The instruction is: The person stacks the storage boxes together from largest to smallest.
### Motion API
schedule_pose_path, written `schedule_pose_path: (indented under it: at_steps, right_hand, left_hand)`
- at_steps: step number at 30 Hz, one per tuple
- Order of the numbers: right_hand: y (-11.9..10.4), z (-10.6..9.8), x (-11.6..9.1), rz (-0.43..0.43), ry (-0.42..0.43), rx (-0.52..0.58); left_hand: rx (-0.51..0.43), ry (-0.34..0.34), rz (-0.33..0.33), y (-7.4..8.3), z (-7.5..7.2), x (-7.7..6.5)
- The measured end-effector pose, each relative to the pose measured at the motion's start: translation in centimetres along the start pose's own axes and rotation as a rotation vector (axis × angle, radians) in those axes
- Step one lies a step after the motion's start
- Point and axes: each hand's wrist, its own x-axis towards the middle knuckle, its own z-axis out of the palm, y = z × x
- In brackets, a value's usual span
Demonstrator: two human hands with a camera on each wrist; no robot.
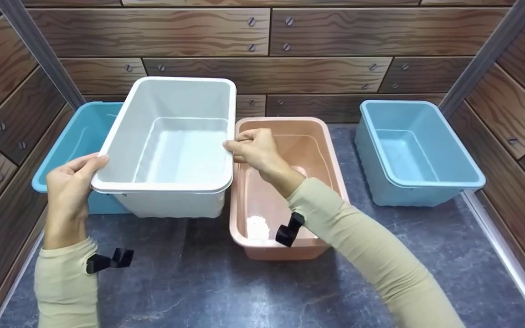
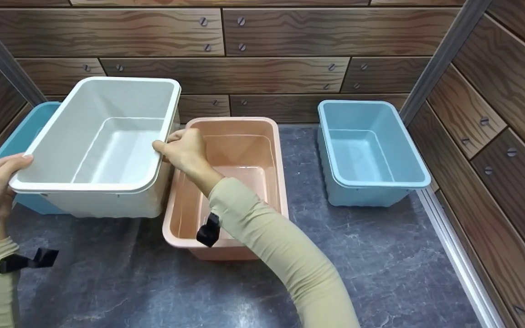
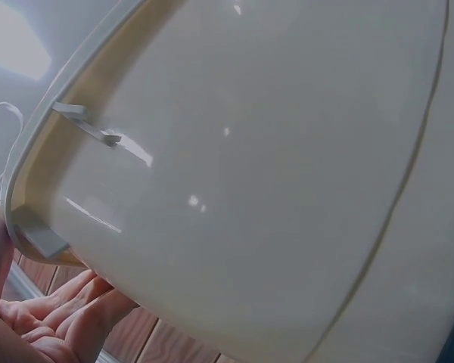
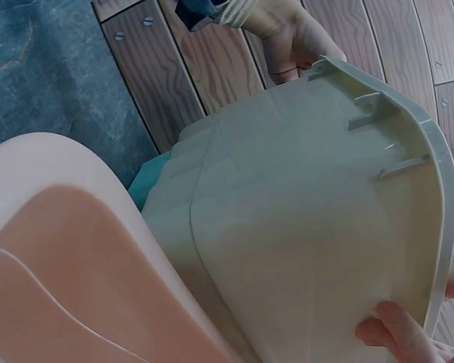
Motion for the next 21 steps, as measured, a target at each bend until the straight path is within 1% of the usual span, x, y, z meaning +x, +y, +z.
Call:
schedule_pose_path:
  at_steps: [6, 12, 18, 21]
  right_hand:
    - [-0.15, -0.07, -0.28, -0.019, -0.006, 0.016]
    - [-0.29, -0.20, -0.28, -0.024, -0.005, 0.001]
    - [-0.56, -0.21, -0.37, -0.022, -0.007, 0.015]
    - [-0.68, -0.18, -0.47, -0.027, -0.007, 0.017]
  left_hand:
    - [-0.033, -0.001, 0.010, 0.12, 0.20, -0.06]
    - [-0.023, 0.005, 0.022, 0.35, 0.26, -0.11]
    - [-0.042, 0.010, 0.019, 0.55, 0.26, -0.22]
    - [-0.036, 0.010, 0.018, 0.65, 0.17, -0.31]
